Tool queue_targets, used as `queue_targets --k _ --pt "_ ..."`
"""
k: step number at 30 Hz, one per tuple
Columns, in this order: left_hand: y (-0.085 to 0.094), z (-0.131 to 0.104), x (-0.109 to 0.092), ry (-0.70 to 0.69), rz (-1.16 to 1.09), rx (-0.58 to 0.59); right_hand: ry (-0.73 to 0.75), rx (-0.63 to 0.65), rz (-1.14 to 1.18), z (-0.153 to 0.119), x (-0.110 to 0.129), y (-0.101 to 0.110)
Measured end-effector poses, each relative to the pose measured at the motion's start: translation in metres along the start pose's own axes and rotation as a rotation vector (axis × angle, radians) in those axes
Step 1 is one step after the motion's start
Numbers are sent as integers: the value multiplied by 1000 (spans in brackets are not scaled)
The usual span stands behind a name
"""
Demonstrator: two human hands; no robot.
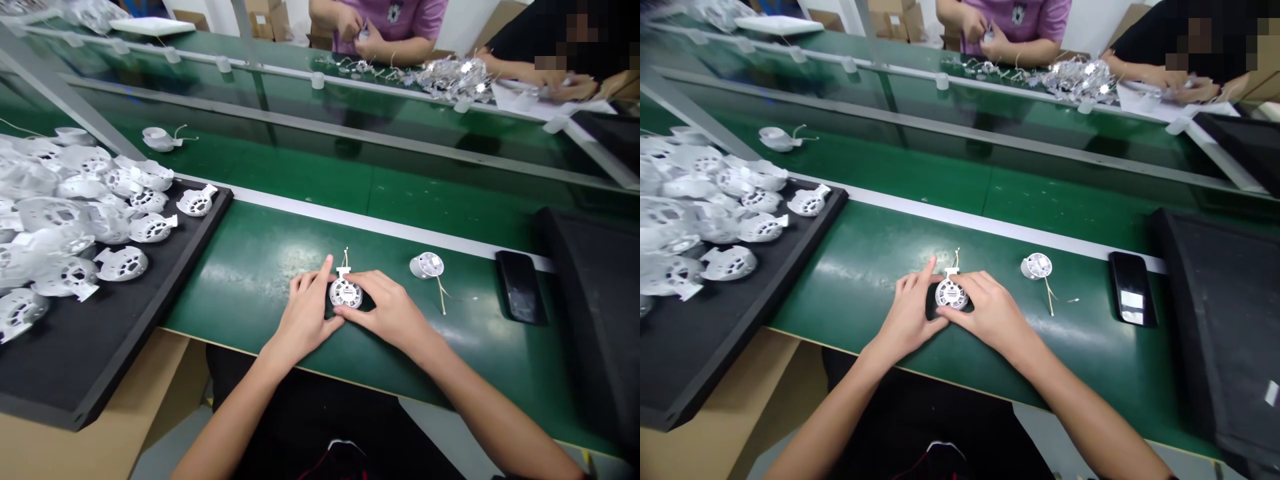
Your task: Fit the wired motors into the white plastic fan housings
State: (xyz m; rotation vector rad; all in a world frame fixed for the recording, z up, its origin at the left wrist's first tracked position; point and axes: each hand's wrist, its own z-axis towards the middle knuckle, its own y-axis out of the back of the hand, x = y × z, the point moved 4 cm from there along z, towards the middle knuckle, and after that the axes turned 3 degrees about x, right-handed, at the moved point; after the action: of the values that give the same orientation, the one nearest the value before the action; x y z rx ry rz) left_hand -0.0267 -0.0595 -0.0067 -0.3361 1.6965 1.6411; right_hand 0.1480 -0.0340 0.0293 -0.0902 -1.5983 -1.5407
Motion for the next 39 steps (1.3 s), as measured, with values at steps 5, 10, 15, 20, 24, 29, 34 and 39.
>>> queue_targets --k 5,10,15,20,24,29,34,39 --pt "9 1 2 -42 -78 37 -13 53 -124 6 -3 -2" --pt "27 9 0 94 -382 60 50 -23 -56 0 -1 -2" --pt "26 46 -16 141 -634 211 107 -227 -88 -8 3 29" --pt "49 140 7 29 20 -51 -361 -351 -481 -21 -38 85" --pt "76 203 32 78 324 -238 -470 -167 -571 -25 -64 89" --pt "88 191 24 12 436 -331 113 23 -331 -21 -27 66" --pt "56 115 -14 -322 71 -72 116 -284 -150 -26 -16 92" --pt "3 83 -39 -414 -82 380 -152 -248 100 -25 -36 86"
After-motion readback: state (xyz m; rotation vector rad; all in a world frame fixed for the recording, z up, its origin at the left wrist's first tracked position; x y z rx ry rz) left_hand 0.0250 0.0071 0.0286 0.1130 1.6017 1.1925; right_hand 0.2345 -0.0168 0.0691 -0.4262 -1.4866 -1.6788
